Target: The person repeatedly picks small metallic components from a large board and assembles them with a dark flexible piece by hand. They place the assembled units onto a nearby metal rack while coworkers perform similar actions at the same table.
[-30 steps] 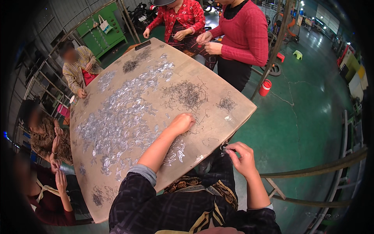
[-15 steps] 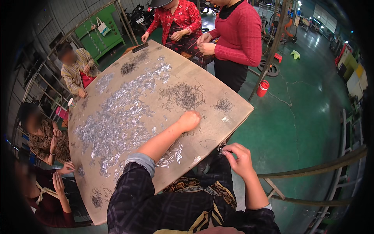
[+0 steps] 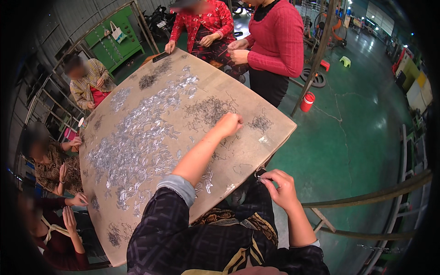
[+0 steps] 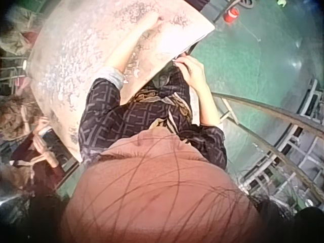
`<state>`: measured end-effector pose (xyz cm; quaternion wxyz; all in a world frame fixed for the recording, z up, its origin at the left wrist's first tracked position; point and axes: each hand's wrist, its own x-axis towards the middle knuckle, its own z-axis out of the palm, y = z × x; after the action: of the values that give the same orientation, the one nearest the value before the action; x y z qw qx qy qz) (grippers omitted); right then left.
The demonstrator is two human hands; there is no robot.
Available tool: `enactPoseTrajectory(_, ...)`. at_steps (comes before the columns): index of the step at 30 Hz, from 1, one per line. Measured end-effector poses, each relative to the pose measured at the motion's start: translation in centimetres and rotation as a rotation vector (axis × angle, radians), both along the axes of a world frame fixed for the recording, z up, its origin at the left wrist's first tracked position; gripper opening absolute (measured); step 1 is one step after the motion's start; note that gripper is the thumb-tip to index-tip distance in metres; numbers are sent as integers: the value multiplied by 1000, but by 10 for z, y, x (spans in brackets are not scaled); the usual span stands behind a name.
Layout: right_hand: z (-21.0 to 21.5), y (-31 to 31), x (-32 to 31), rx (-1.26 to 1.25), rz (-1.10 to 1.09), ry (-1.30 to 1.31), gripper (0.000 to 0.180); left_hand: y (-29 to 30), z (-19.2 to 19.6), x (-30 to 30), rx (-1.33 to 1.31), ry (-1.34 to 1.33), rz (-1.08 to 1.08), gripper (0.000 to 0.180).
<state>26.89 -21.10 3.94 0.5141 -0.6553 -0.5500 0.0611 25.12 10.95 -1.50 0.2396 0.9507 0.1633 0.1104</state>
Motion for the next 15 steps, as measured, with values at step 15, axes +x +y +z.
enactPoseTrajectory(15,-3,3,-6,-17,25,10,9,-6,-45,-21,657,-1,-313,17)
